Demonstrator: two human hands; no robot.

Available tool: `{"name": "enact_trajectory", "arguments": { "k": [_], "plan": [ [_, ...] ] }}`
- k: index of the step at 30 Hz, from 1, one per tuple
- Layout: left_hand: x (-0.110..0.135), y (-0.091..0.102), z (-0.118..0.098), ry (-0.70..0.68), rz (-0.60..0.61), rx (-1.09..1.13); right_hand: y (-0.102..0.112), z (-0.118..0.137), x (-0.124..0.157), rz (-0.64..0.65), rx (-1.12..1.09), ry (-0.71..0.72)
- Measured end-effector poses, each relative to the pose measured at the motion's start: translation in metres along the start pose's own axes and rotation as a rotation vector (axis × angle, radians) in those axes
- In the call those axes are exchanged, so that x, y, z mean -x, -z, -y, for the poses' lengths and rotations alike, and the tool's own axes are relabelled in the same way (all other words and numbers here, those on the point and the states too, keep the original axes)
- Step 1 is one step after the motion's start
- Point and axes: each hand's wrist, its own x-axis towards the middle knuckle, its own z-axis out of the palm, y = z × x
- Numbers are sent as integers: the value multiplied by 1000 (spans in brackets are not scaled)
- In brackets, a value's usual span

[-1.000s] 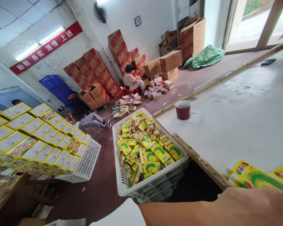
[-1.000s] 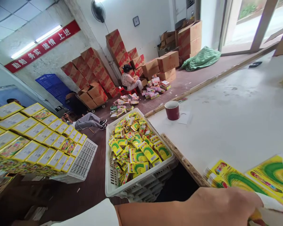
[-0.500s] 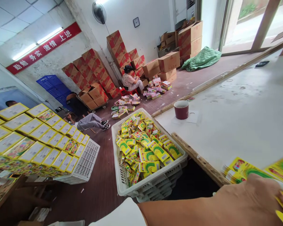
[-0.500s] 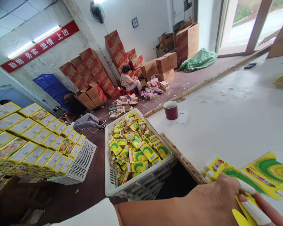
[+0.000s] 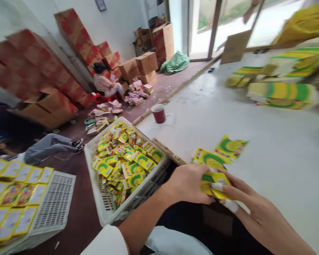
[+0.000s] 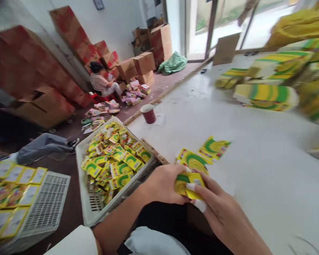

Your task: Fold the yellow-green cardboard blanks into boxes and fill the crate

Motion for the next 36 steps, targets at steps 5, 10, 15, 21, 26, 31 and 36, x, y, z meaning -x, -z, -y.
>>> {"name": "enact_trajectory", "arguments": {
  "k": [5, 10, 15, 21, 26, 31, 36],
  "plan": [
    [-1, -2, -6, -71, -9, -37, -7, 31, -7, 8, 40, -126],
    [8, -2, 6, 55, -267, 479, -20, 32, -3, -176, -195, -263],
    [11, 29, 47, 146, -1241, 1400, -11, 7, -13, -371, 151, -406],
    [8, 35, 60, 534, -1220, 1656, -36, -14, -22, -226, 542, -395],
    [-1, 12, 47, 606, -1064, 1620, -37, -18, -15, -257, 605, -406],
    [-6, -9, 39, 541, -957, 1631, -28, -17, -17, -265, 553, -432],
    [-5, -30, 20, 281, -842, 1550, -26, 5, -20, -514, -63, -502]
  ]
}}
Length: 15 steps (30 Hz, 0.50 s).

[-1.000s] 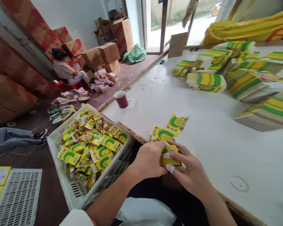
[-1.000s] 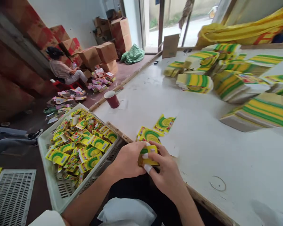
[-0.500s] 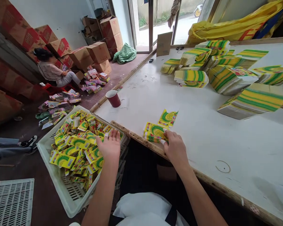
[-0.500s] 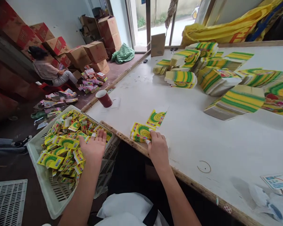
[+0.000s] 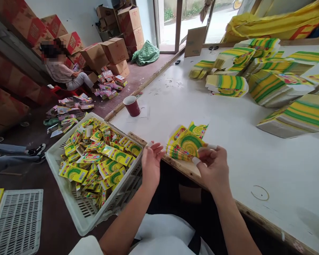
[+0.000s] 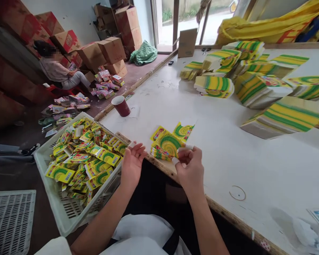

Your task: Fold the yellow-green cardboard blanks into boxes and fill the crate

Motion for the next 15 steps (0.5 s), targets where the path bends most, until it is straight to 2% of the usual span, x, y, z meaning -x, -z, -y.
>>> {"name": "enact_trajectory", "arguments": {
  "k": [2, 4, 6, 8, 11, 15],
  "plan": [
    [9, -12, 4, 8, 135, -10, -3, 12, 10, 83, -189, -2],
    [17, -26, 5, 81, 256, -16, -7, 24, 23, 248, -321, -1],
    [20, -38, 5, 143, 284, 25, -11, 33, 36, 406, -412, -9],
    [21, -44, 5, 101, 220, 70, -14, 37, 44, 480, -420, -14],
    [19, -39, 9, 13, 140, 0, -16, 35, 44, 458, -359, -11],
    [16, -22, 15, 10, 279, -149, -7, 26, 32, 295, -299, 19]
  ]
}}
